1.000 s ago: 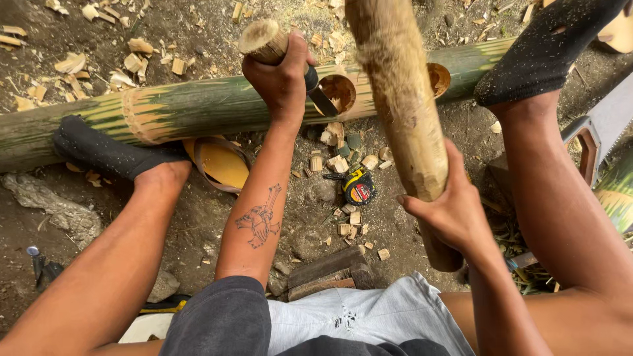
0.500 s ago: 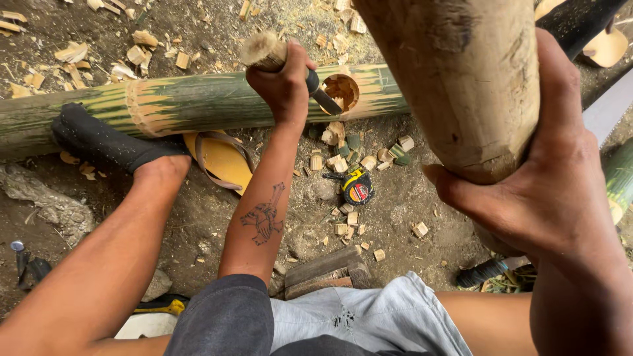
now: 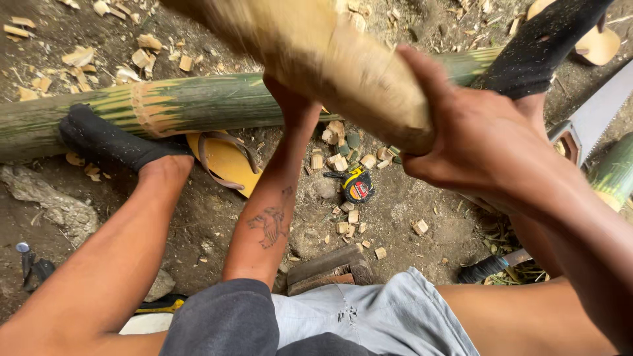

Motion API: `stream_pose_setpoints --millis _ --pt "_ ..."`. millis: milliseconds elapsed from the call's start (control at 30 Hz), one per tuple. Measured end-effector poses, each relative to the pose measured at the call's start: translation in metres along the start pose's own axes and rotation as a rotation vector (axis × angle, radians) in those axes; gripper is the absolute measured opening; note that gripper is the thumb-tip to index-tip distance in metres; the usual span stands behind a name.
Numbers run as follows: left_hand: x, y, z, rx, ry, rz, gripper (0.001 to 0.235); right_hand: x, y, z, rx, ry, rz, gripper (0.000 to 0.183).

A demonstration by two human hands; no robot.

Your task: The person sits on the ground and uses a chisel and wooden mallet to carve a hole into a bamboo pole. They repeatedly strike the chisel to remove material and occasionally clear debris from the hole.

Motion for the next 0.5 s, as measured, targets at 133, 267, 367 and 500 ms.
stream_pose_setpoints --millis 133,267,367,500 --pt "-0.003 -0.006 -0.006 0.012 -0.056 0.098 0.022 0.003 0.015 -0.008 -0.144 0.111 0.062 0.12" --pt "0.026 -0.013 -0.02 0.077 0.127 -0.041 0.021 0.014 0.044 -0.039 -0.32 0.267 0.155 0.111" --pt "0.047 -0.018 -0.023 0.067 0.264 0.058 0.018 0.013 0.022 -0.026 -0.18 0.129 0.061 0.112" --pt "0.063 -0.022 -0.032 0.082 0.508 0.255 0.02 0.003 0.001 -0.015 -0.149 0.159 0.148 0.109"
Point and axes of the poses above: each hand's wrist, its own z-axis towards the middle knuckle, its own y-axis out of the back of the hand, x = y × z, the point moved 8 cm from there along z, towards the middle knuckle, and after that the axes turned 8 degrees about y, right-handed, at the moved point
